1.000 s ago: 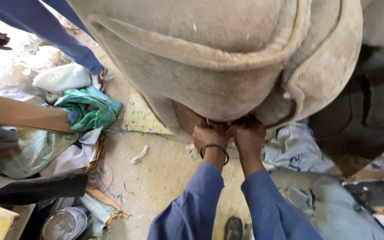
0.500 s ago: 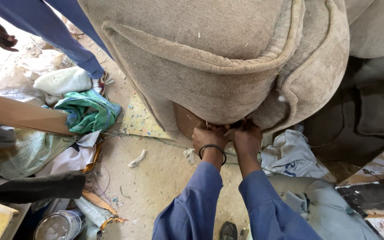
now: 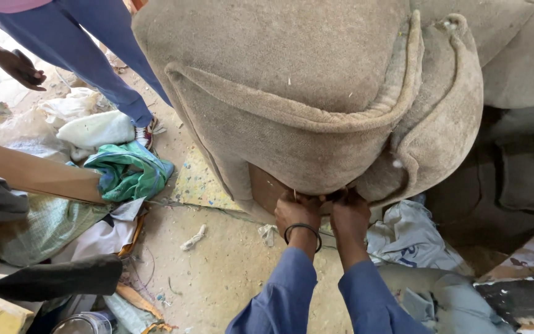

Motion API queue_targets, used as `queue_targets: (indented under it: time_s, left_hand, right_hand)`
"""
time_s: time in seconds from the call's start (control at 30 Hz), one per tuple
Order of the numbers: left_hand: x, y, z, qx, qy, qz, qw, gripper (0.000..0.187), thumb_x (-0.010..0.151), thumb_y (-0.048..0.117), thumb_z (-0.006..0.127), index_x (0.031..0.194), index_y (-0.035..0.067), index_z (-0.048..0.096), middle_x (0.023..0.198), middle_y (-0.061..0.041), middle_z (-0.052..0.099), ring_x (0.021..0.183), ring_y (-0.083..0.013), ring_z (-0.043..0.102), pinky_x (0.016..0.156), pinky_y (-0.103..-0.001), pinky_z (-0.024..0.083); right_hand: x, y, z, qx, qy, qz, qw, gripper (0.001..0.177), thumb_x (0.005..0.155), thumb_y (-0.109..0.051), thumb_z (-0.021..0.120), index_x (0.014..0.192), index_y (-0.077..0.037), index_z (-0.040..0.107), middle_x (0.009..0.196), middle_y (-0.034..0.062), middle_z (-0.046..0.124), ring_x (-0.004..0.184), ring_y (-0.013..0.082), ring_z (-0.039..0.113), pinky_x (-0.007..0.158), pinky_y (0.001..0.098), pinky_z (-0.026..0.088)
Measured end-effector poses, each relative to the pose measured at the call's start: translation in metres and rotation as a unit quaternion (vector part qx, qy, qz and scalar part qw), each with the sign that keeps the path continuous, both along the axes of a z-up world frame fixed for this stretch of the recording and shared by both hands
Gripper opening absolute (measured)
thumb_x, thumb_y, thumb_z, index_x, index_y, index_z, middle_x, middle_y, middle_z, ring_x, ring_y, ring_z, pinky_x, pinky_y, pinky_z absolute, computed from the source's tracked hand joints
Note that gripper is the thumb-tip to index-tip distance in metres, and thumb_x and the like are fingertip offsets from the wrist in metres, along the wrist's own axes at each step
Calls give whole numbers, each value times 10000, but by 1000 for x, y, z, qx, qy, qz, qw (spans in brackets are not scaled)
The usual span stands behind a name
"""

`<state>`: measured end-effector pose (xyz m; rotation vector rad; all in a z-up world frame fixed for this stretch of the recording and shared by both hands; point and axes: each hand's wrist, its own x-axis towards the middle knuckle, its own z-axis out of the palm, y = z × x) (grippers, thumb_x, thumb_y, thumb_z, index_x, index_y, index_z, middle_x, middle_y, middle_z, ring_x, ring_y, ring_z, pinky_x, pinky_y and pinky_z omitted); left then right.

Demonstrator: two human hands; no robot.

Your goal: The person uses a cordless drill to drive a screw into the wooden leg of a sofa. They then manually pull and smooth the fabric upholstery over the leg to secure it in place.

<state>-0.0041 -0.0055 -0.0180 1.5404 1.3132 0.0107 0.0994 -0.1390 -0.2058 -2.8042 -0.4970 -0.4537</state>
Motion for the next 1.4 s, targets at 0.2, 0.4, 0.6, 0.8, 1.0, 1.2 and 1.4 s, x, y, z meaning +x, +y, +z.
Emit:
queue_targets:
  time_s: [0.2, 0.4, 0.6, 0.8, 1.0, 1.2, 1.4]
  left_hand:
    - [-10, 3, 22, -19, 24, -11, 999, 254, 804, 279, 1012, 931, 183, 814, 917, -19, 873, 1108, -349, 855, 1016, -509, 667]
    - [-27, 7, 7, -1, -5, -60, 998, 387, 788, 373, 1045, 864, 144, 742, 876, -106, 851, 1115, -424, 838, 1004, -527, 649]
    - [-58, 38, -52, -11, -68, -120, 990, 417, 895, 564, 949, 902, 177, 793, 792, -66, 844, 1066, -374, 840, 981, -477, 618]
    - [-101, 62, -43, -38, -171, -95, 980, 479, 1190, 491, 600, 958, 128, 810, 666, -47, 752, 742, -217, 700, 799, -379, 560]
    - [-105, 86, -15, -12, -205, -125, 971, 446, 1182, 428, 529, 1060, 155, 861, 806, 32, 742, 826, -148, 683, 813, -370, 528]
    - [-86, 130, 50, 126, -221, -188, 949, 393, 1176, 339, 601, 826, 174, 534, 687, 21, 326, 646, -146, 345, 602, -417, 273]
    - [-49, 181, 94, 217, -278, -386, 852, 156, 1096, 342, 789, 1041, 239, 893, 780, -68, 841, 698, -331, 820, 647, -426, 620]
  right_hand:
    - [-31, 2, 34, -74, -30, -1, 997, 214, 861, -6, 767, 663, -46, 836, 589, 159, 710, 665, 430, 802, 620, 626, 669]
    - [-69, 18, 89, 223, 173, -126, 951, 415, 1166, -253, 542, 1232, -17, 876, 1125, 225, 875, 1094, 497, 809, 997, 631, 628]
    - [-80, 22, 114, 314, 214, -193, 905, 488, 1203, -473, 578, 1422, -103, 809, 1251, 252, 836, 1280, 531, 728, 1120, 666, 558]
    - [-113, 14, 114, 434, 214, -227, 845, 512, 1166, -420, 717, 1575, -117, 662, 1451, 241, 768, 1125, 461, 810, 868, 524, 684]
    - [-195, 57, 214, 370, 115, -157, 908, 498, 1122, -292, 736, 1547, -48, 644, 1441, 249, 631, 1182, 312, 718, 710, 422, 707]
    - [-210, 147, 228, 519, 305, -169, 781, 546, 1033, -304, 690, 1555, -144, 694, 1603, 16, 750, 1090, 183, 867, 761, 364, 757]
    - [-187, 207, 216, 685, 344, -156, 623, 829, 1120, -320, 671, 1852, -153, 318, 1458, 195, 823, 1289, 264, 794, 1072, 447, 672]
